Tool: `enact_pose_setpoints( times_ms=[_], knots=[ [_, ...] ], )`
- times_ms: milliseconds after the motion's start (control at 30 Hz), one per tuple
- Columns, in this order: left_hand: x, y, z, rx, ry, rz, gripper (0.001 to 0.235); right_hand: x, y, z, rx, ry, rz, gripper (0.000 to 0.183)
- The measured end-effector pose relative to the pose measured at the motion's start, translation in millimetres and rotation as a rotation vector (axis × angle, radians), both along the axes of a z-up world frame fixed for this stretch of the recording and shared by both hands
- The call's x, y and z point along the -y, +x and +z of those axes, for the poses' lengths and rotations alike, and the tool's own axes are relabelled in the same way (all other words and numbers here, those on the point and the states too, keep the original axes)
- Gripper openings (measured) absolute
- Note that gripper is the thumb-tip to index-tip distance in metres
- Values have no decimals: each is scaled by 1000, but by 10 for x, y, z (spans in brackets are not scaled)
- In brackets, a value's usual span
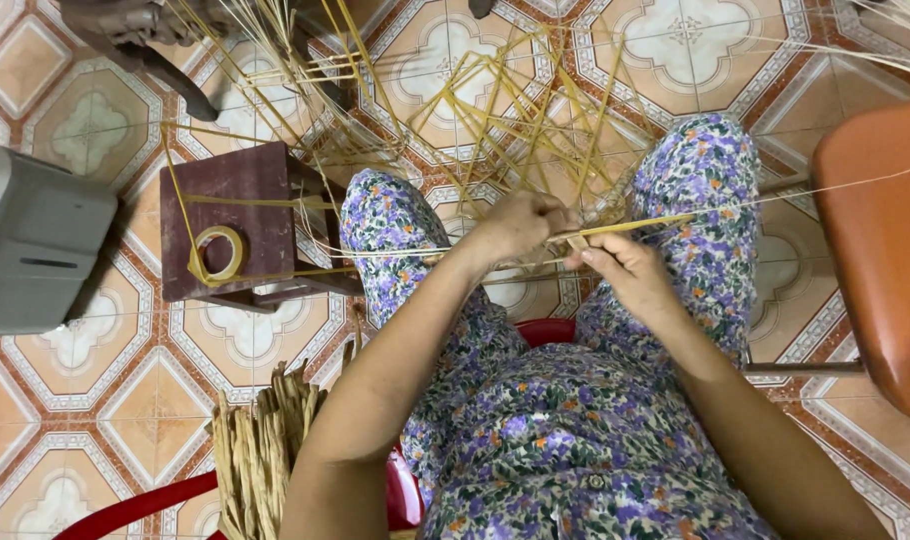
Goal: The person is weaving a wooden or bamboo structure by manually threading and tying thin splints together.
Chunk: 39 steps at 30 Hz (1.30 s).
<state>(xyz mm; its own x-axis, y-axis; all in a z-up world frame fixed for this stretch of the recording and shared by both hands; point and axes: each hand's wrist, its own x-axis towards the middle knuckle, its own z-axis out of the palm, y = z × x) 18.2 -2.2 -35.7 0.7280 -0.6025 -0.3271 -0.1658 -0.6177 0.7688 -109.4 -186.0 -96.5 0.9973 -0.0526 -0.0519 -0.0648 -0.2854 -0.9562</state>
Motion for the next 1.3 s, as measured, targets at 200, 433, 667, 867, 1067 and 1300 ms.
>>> enact_pose_setpoints(
  times_ms=[200, 433, 667, 867, 1067, 1300],
  knots=[
    [432, -21, 273, 151, -70, -166, 35, 49, -131, -36, -101, 231, 79, 22],
    [557, -134, 347, -274, -135, 10, 18, 95, -265, 11, -145, 338, 53, 22],
    [752, -251, 517, 0, 108, -15, 17, -36, -284, 95, -183, 166, 63, 20],
    [896, -261, 487, -40, 106, 7, 19, 14, -279, -46, -168, 267, 42, 20],
    [843, -333, 577, -94, -48, 166, 19, -3, -302, 44, -189, 247, 40, 21],
    [1055, -236, 366, 64, -6, -41, 16, -73, -309, 140, -157, 168, 37, 21]
  ],
)
